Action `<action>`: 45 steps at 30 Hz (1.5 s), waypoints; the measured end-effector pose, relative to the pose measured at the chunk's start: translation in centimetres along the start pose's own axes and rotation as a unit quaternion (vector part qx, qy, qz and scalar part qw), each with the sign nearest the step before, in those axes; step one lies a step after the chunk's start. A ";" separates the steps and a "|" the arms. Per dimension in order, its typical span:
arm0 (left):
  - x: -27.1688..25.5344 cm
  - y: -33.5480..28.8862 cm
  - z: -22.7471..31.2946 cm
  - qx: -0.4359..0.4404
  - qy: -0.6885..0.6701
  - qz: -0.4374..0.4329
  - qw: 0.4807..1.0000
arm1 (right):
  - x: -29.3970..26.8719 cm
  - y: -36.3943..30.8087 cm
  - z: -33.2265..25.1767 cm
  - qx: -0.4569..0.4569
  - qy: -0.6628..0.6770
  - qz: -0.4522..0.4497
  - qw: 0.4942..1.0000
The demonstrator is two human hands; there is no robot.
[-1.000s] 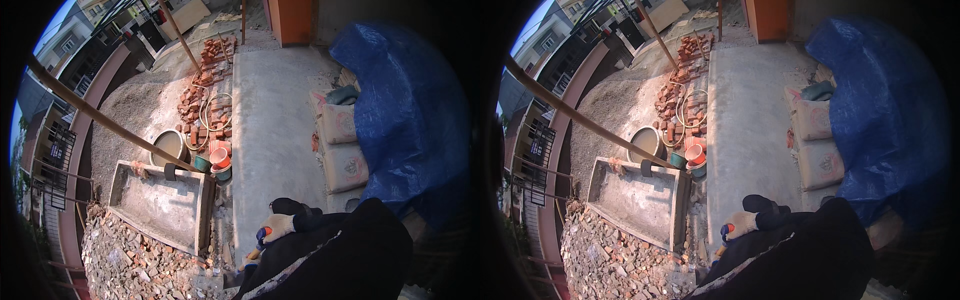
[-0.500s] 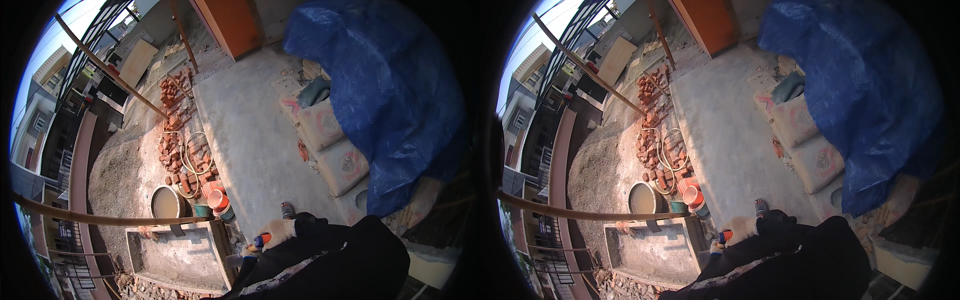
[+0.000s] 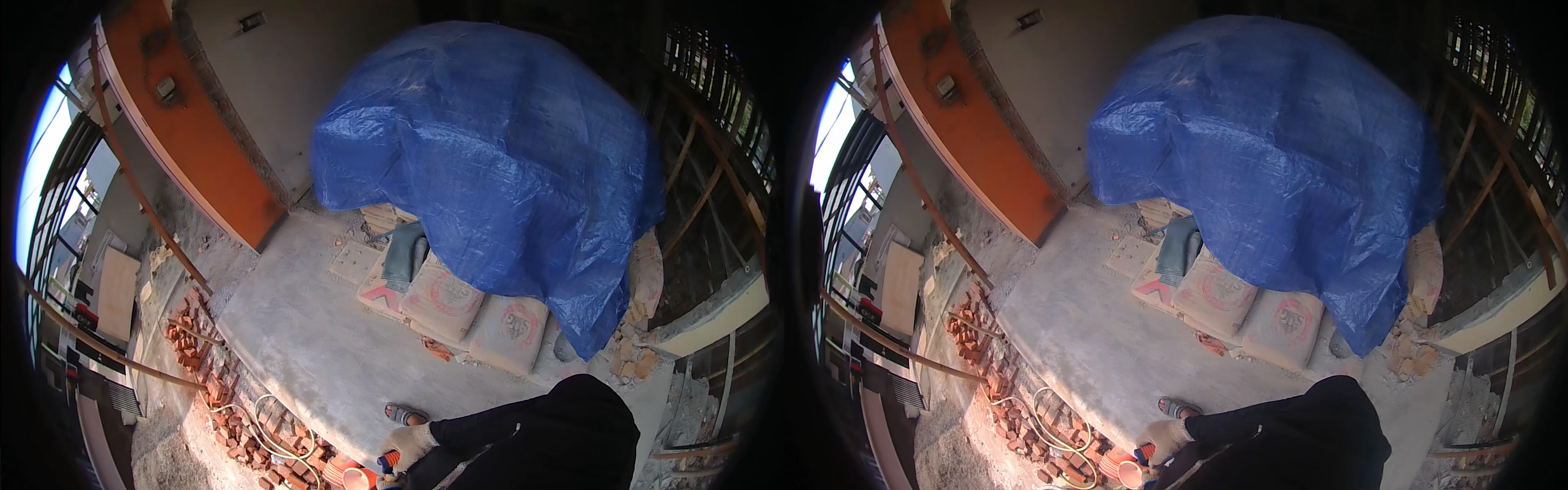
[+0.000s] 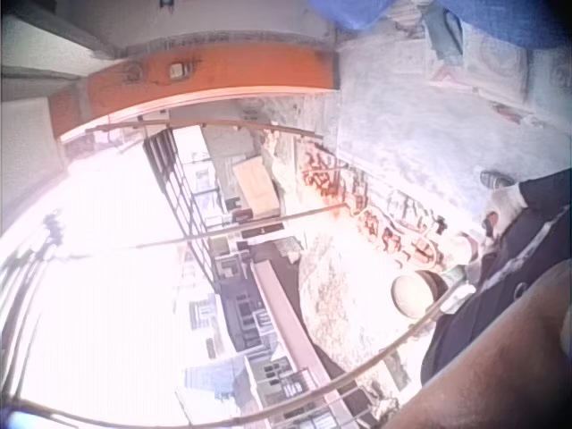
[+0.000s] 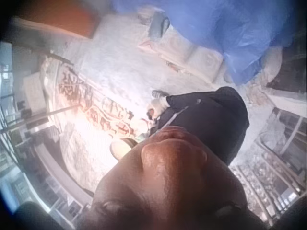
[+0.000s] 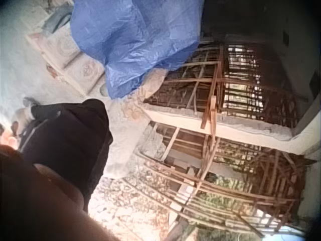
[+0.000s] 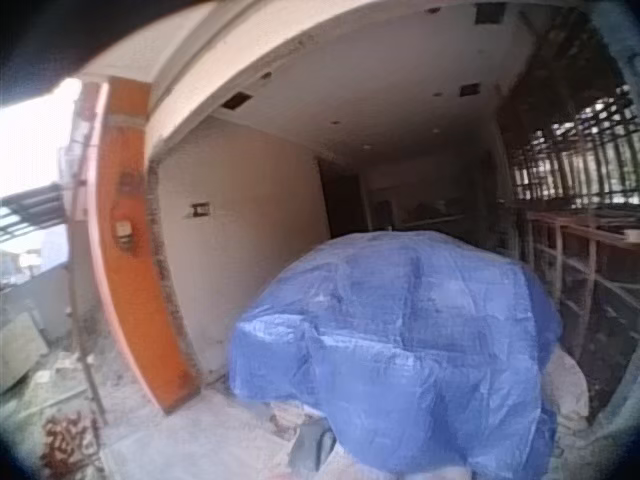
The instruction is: The person uses a shovel to spread and level wet concrete on a construction floor. They repeatedly push and pull the material to create a smooth surface, moving across the area as they work.
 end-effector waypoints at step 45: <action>64.8 49.9 58.5 -0.049 -0.178 0.011 0.983 | -61.9 81.0 -27.4 0.032 -0.010 0.119 0.992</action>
Point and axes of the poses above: each hand's wrist, its own y-axis towards the middle knuckle, its own x-axis out of the palm, z = x × y, the point moved 6 cm from there along y, towards the middle knuckle, and after that the axes turned 15 degrees about x, right-handed, at the moved point
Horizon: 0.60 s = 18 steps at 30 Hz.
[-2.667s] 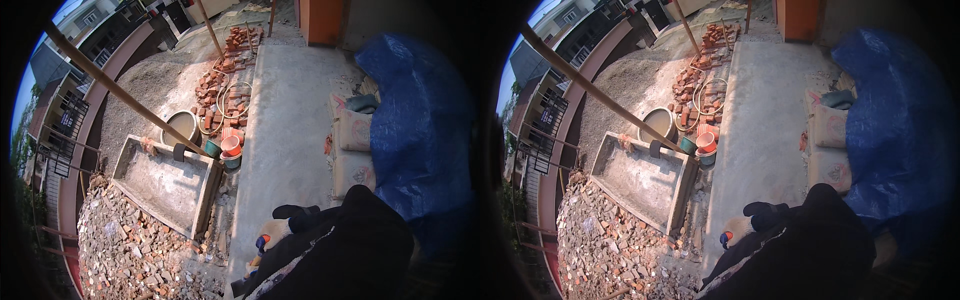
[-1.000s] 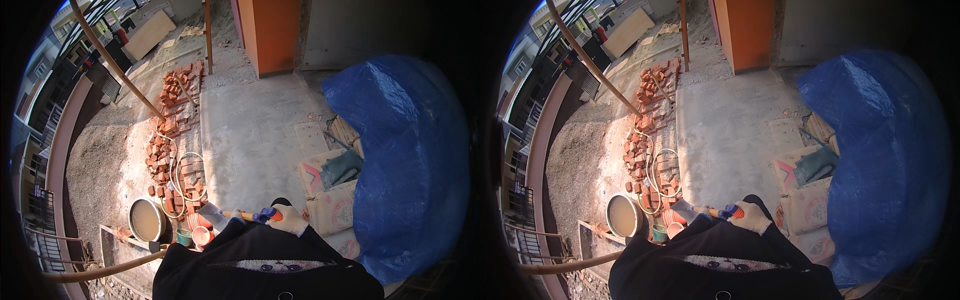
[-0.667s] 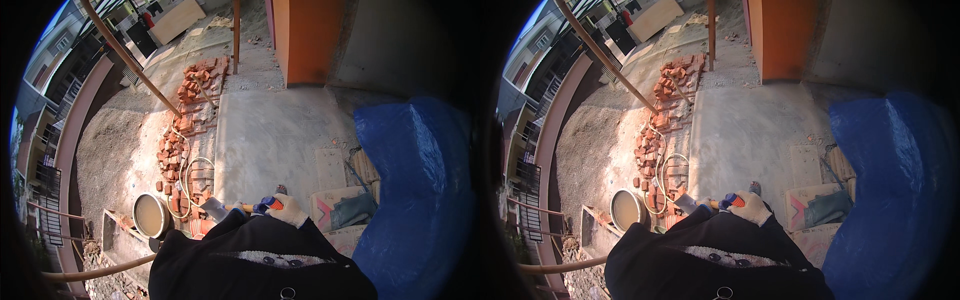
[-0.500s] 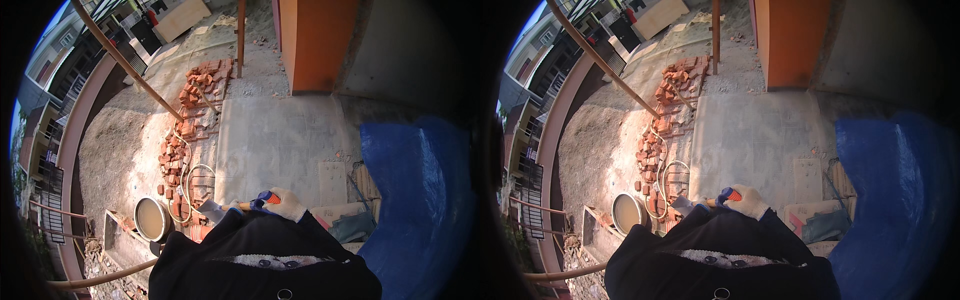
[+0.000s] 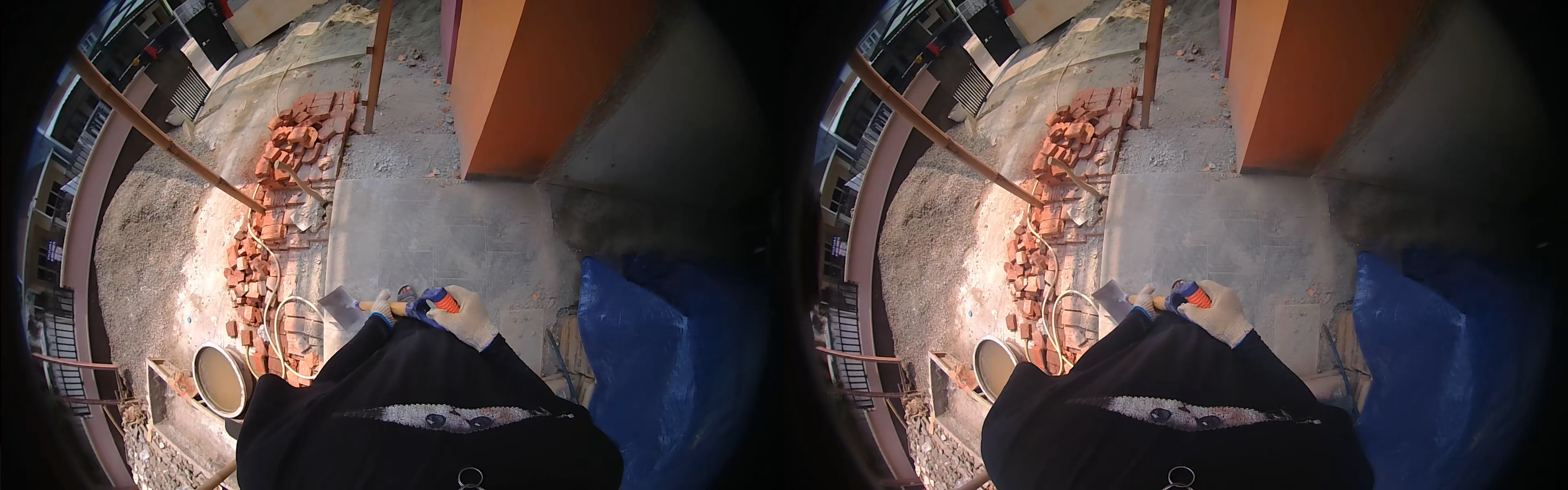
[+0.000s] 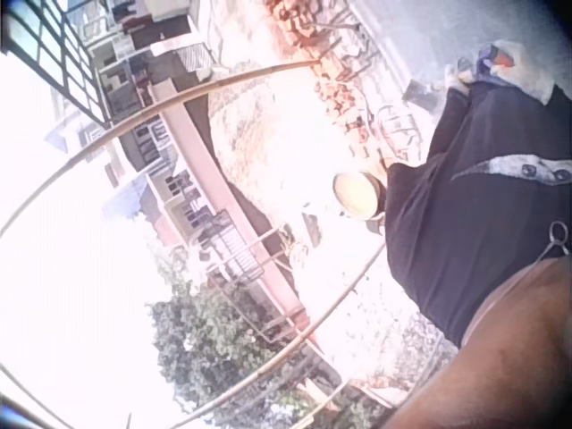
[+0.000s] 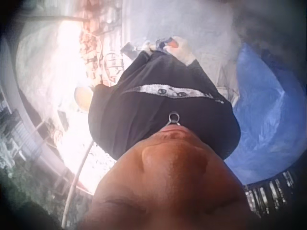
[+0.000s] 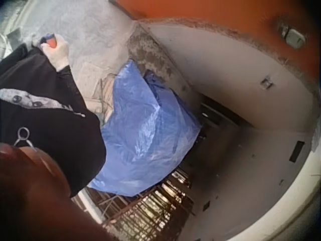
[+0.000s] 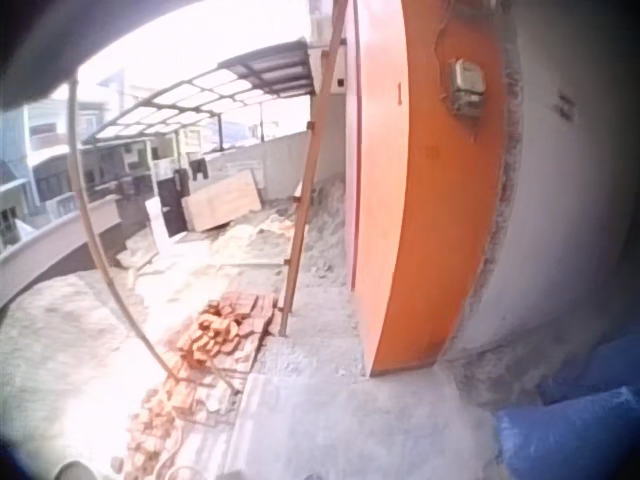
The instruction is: The person uses a shovel to spread and level wet concrete on a construction floor. They repeatedly push and pull the material to create a smooth surface, moving across the area as they work.
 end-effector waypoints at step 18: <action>43.5 -4.5 28.1 0.214 0.219 -0.389 0.869 | -10.7 39.5 -16.4 -0.080 -0.014 0.180 0.980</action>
Point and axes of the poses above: each hand's wrist, its own y-axis towards the middle knuckle, its own x-axis out of the palm, z = x × y, the point moved 6 cm from there along y, towards the middle knuckle, and after that the axes turned 15 degrees about x, right-handed, at the moved point
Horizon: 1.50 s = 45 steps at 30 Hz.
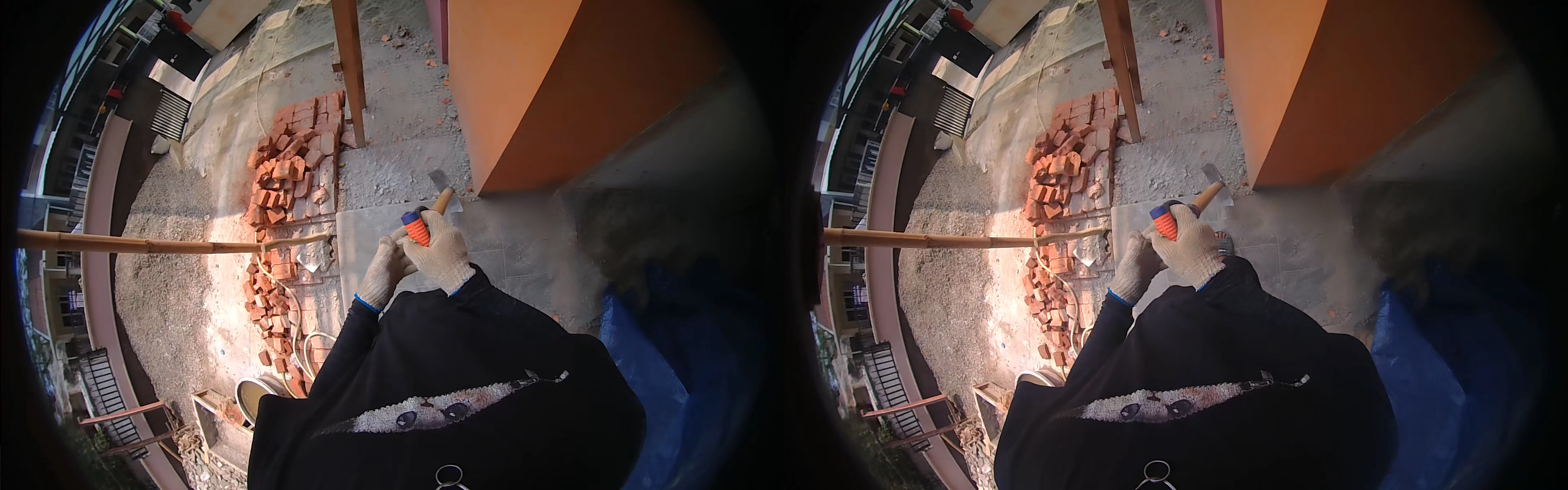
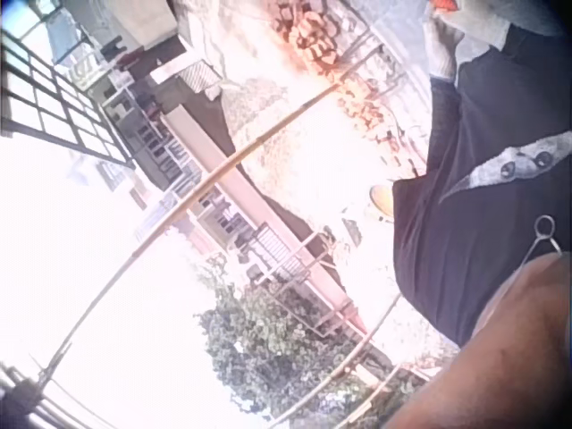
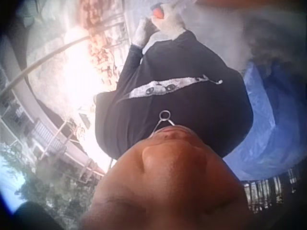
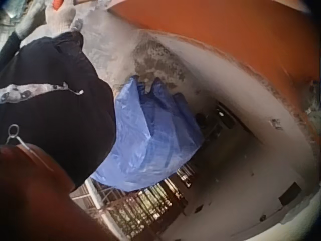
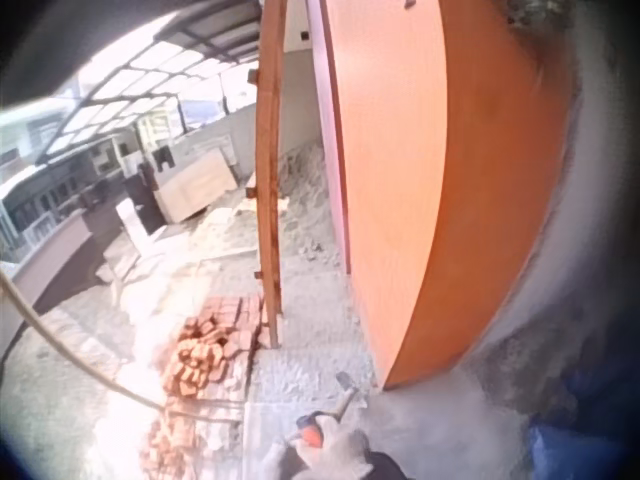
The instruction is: The person uses a shovel to spread and level wet concrete on a construction floor. They repeatedly push and pull the material to create a smooth surface, moving across the area as they work.
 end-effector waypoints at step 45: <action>-34.8 5.9 -7.6 -0.223 0.020 0.517 0.826 | 2.8 51.5 5.7 0.301 0.057 -0.105 0.946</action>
Point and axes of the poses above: each hand's wrist, its own y-axis towards the middle knuckle, its own x-axis out of the palm, z = x × y, the point moved 6 cm from there along y, towards the middle knuckle, and after that the axes turned 15 degrees about x, right-handed, at the moved point
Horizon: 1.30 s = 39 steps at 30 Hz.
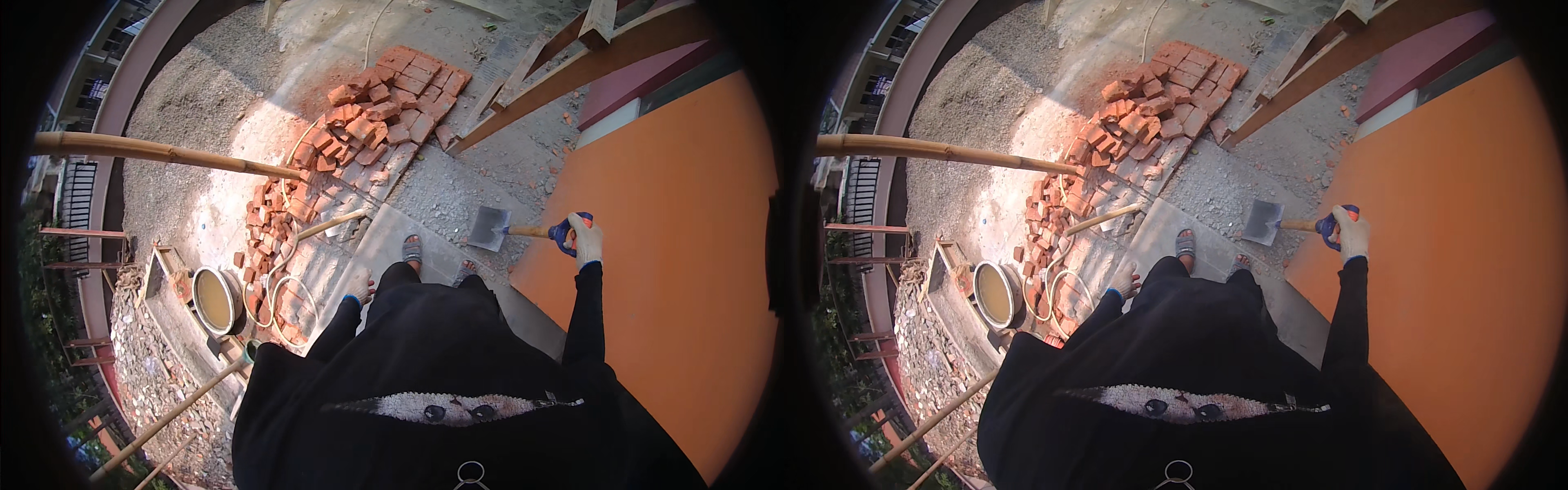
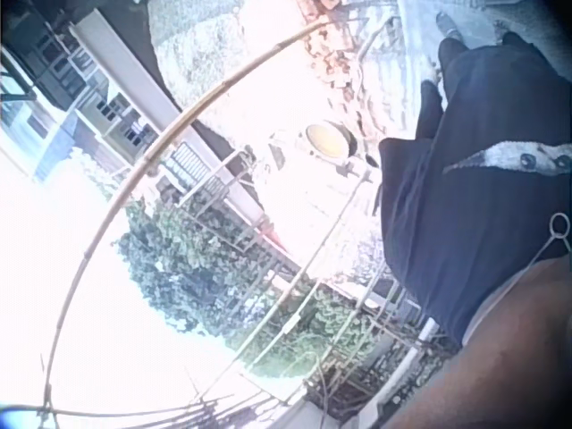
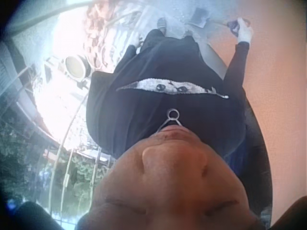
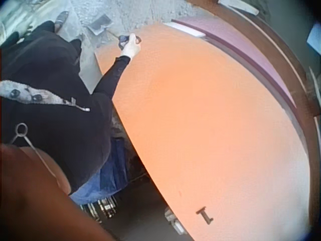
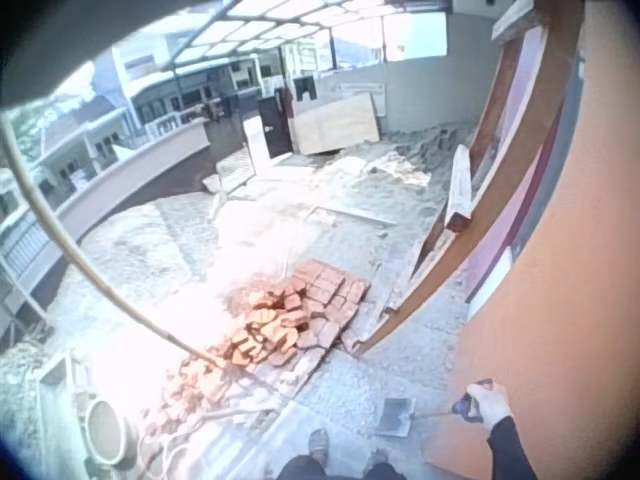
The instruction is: The person uses a shovel to spread and level wet concrete on a construction floor. They repeatedly push and pull the material to create a smooth surface, moving across the area as they work.
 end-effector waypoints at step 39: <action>1.4 14.9 7.3 0.006 0.181 -0.184 0.966 | 16.4 -21.5 7.4 -0.110 -0.517 -0.057 0.847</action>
Point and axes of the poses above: each hand's wrist, its own y-axis towards the middle knuckle, its own x-axis out of the palm, z = x × y, the point moved 6 cm from there along y, towards the middle knuckle, and after that the axes turned 15 degrees about x, right-handed, at the moved point
